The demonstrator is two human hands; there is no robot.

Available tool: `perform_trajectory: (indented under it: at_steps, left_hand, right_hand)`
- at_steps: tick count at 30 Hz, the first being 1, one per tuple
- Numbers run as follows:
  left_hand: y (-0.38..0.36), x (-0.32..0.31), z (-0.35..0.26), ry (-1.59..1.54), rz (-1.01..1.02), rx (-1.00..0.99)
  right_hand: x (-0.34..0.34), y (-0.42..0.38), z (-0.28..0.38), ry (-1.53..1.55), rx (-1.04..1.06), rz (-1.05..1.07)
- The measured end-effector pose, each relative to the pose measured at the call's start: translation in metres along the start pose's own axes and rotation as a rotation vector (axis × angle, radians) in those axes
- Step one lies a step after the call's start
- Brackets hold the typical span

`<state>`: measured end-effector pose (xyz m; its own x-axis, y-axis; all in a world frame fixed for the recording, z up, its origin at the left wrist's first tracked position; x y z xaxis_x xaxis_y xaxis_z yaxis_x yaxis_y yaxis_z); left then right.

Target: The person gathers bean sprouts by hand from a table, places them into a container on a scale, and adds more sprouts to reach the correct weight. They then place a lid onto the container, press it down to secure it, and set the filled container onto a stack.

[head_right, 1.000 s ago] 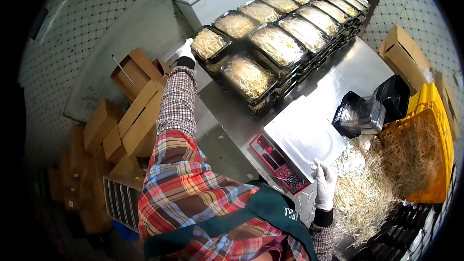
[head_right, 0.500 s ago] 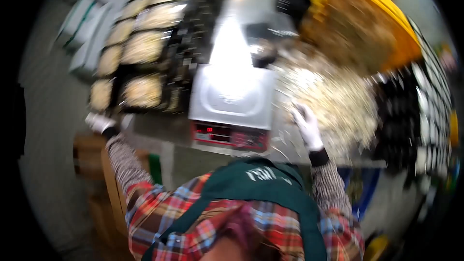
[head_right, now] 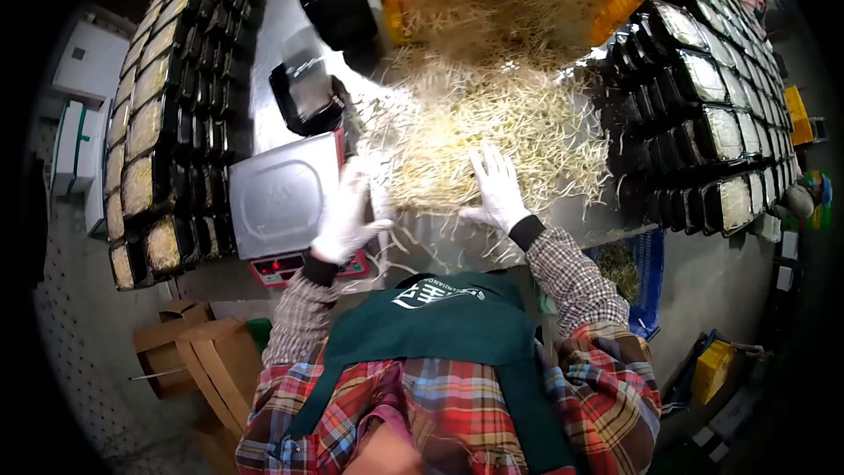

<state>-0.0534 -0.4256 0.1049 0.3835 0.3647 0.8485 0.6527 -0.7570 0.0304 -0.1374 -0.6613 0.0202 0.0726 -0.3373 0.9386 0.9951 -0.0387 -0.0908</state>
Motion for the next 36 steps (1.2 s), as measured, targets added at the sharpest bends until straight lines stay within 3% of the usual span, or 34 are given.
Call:
perform_trajectory:
  at_steps: [2,5,7,9,12,13,16,20,21,23,24,27,31,34,36]
  left_hand:
    - [0.045,-0.066,-0.006,0.093,0.028,-0.005]
    - [0.121,-0.104,-0.009,0.026,0.048,0.028]
    - [0.176,-0.118,-0.021,0.031,0.046,-0.034]
    - [0.226,-0.15,-0.031,0.045,0.175,-0.008]
    - [0.276,-0.163,-0.047,0.135,0.285,0.263]
    - [0.285,-0.17,-0.047,0.101,0.225,0.211]
    - [0.307,-0.176,-0.019,0.09,0.01,0.152]
    - [0.317,-0.1,0.032,0.039,-0.109,0.455]
    - [0.318,-0.09,0.04,0.168,-0.238,0.378]
    - [0.336,-0.086,0.059,0.204,-0.28,0.228]
    - [0.347,-0.082,0.06,0.299,-0.331,0.099]
    - [0.389,-0.073,0.076,0.607,-0.309,0.053]
    - [0.44,-0.071,0.097,0.887,0.101,0.193]
    - [0.457,-0.068,0.103,0.827,0.216,0.194]
    - [0.46,-0.062,0.101,0.803,0.245,0.166]
  right_hand:
    - [0.033,0.024,-0.037,0.051,-0.063,-0.065]
    - [0.064,0.056,-0.143,-0.063,-0.239,-0.184]
    - [0.077,0.083,-0.19,-0.067,-0.324,-0.119]
    - [0.065,0.112,-0.223,-0.03,-0.364,-0.076]
    - [0.059,0.145,-0.238,-0.042,-0.429,0.018]
    - [0.05,0.153,-0.247,-0.011,-0.446,0.049]
    - [0.035,0.164,-0.255,0.111,-0.206,-0.005]
    - [0.102,0.164,-0.207,0.299,0.17,0.031]
    - [0.103,0.173,-0.201,0.325,0.206,0.251]
    - [0.116,0.196,-0.186,0.287,0.455,0.185]
    - [0.1,0.218,-0.192,0.229,0.45,0.162]
    - [0.115,0.284,-0.174,-0.065,0.167,0.149]
    - [0.098,0.332,-0.14,-0.297,0.213,0.152]
    - [0.088,0.366,-0.161,-0.398,0.223,-0.055]
    - [0.072,0.381,-0.186,-0.22,0.296,-0.108]
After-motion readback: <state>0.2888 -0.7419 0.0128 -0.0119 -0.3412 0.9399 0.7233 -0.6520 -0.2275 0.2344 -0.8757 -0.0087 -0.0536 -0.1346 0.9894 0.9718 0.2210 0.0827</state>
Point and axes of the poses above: each hand's wrist, its own y-axis towards the middle knuckle, its own x-axis out of the back of the hand, z = x × y, the point moved 9 cm from there along y, towards the middle knuckle, and after that the axes turned 1 degree about z, right-handed, at the moved point
